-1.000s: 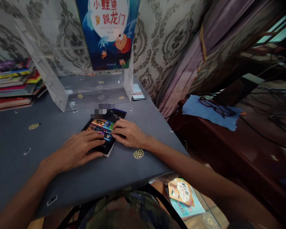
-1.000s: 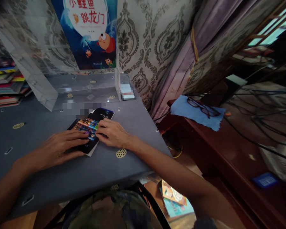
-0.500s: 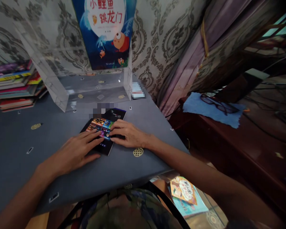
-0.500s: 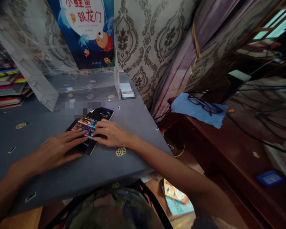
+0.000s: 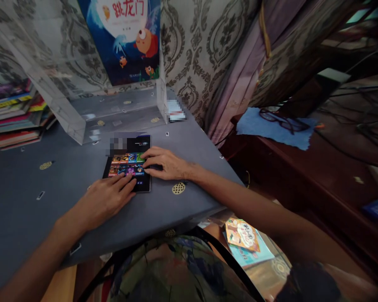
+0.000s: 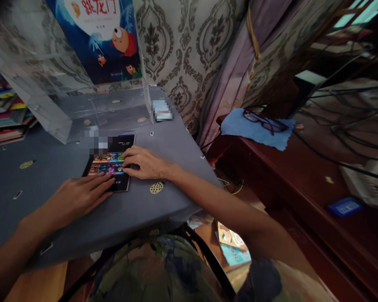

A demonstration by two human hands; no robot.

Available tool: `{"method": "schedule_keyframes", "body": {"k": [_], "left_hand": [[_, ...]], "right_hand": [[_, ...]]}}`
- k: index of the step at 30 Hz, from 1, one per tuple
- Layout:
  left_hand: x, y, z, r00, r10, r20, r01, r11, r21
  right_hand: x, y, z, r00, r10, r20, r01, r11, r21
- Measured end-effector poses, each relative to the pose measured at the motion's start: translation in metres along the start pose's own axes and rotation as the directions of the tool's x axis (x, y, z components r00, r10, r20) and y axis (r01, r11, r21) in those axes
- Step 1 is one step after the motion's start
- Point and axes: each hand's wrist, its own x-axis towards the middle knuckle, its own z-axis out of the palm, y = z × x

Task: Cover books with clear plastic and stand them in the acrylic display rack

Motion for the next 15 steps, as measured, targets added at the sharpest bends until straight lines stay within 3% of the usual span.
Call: {"method": "schedule_keyframes", "body": {"k": [7,15], "left_hand": [[-0.0038,-0.0046,-0.0006,0.999,-0.036,0.019,0.039,0.989,-0.142],[-0.0026,-0.0014,-0.0001,0.999,-0.014,-0.052,0.010,0.998,-0.066]], "right_hand": [[-0.0001,-0.0011,-0.0029,0.999,0.015,0.042,-0.015,1.000,-0.006],[-0.0005,-0.0039,-0.0038,0.999,0.015,0.033,-0.015,1.000,-0.025]]}}
